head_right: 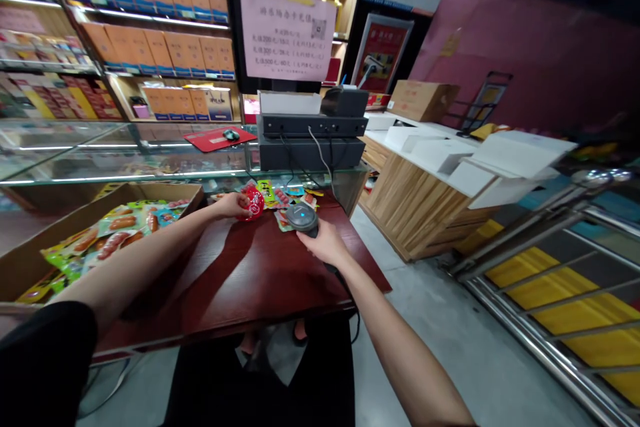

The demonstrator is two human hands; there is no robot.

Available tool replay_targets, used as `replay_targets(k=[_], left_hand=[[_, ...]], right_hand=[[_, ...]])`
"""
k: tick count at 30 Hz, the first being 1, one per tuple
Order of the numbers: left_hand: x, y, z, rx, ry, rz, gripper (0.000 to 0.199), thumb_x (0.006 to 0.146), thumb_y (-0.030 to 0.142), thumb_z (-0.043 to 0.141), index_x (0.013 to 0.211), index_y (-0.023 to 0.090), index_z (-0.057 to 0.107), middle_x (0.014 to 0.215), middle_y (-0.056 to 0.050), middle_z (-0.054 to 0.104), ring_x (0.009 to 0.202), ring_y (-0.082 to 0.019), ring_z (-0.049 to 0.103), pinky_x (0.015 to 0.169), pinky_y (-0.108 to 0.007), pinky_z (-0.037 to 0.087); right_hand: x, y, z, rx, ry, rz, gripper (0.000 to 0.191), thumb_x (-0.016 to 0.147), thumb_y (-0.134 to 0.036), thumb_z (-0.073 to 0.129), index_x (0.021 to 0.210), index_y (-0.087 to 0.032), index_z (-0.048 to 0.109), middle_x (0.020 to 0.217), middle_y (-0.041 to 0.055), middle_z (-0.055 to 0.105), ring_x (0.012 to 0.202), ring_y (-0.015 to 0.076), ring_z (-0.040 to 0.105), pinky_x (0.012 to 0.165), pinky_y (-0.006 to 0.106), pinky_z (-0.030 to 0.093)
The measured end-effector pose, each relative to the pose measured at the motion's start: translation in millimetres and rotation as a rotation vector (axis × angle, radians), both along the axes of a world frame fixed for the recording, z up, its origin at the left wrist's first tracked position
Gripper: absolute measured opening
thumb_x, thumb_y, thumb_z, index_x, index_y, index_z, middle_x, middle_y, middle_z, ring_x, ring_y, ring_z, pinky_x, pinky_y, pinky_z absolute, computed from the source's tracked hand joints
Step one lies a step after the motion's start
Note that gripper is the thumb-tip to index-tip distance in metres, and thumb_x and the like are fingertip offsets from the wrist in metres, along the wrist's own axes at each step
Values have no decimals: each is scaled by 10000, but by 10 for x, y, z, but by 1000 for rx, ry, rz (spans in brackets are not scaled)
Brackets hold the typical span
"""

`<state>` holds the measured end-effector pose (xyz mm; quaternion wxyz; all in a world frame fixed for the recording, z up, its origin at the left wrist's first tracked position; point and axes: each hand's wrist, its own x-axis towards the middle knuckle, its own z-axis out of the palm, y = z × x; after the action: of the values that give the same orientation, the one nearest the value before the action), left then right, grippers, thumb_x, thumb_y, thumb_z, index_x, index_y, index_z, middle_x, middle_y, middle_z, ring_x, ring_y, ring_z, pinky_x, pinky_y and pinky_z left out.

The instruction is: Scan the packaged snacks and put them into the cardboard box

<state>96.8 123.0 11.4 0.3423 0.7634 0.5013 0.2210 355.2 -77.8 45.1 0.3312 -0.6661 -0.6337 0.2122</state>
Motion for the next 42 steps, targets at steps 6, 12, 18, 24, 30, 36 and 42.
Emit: replay_targets(k=[6,12,18,24,30,36,42], left_hand=[[-713,-212,265,-189,-271,103,399,395,197,844,774,164,724,577,26,632,541,-119,543,555,-225,419],[-988,-424,321,-184,-536,168,492,328,220,897,738,148,634,652,10,678,613,-128,608,639,-242,479],[-991,-402,291,-224,-574,167,451,347,249,906,714,136,669,679,-16,701,638,-149,635,672,-273,494],[-1045,-334,299,-147,-630,184,446,418,311,894,789,132,721,761,-43,727,686,-165,649,694,-288,512],[-1029,-391,353,-136,-628,169,443,441,326,887,804,124,733,767,-62,732,682,-169,648,669,-282,510],[-1027,-430,379,-121,-607,190,411,444,322,887,772,131,730,749,-56,728,672,-169,644,665,-283,502],[-1037,-380,335,-163,-639,182,452,407,311,901,779,127,723,727,-42,722,637,-151,633,651,-281,508]], right_hand=[[-588,135,40,-58,76,113,231,774,-389,626,856,-175,603,515,-3,623,410,147,587,422,222,438],[-1097,340,30,-26,90,235,239,789,-380,609,915,-178,605,514,-11,610,420,158,596,439,241,461],[-1261,426,15,84,17,246,269,779,-384,629,958,-186,661,650,36,680,667,210,682,610,305,530],[-1219,415,34,106,14,231,284,769,-360,640,991,-187,673,690,42,696,753,228,694,653,318,537],[-1203,415,41,95,-27,216,240,786,-379,621,919,-188,677,628,44,674,696,231,690,619,310,528],[-1195,399,43,96,-41,216,227,791,-395,616,867,-185,658,591,41,661,634,222,677,587,294,513],[-1169,364,39,85,-25,247,243,803,-403,599,892,-180,633,548,12,639,524,182,636,534,263,485]])
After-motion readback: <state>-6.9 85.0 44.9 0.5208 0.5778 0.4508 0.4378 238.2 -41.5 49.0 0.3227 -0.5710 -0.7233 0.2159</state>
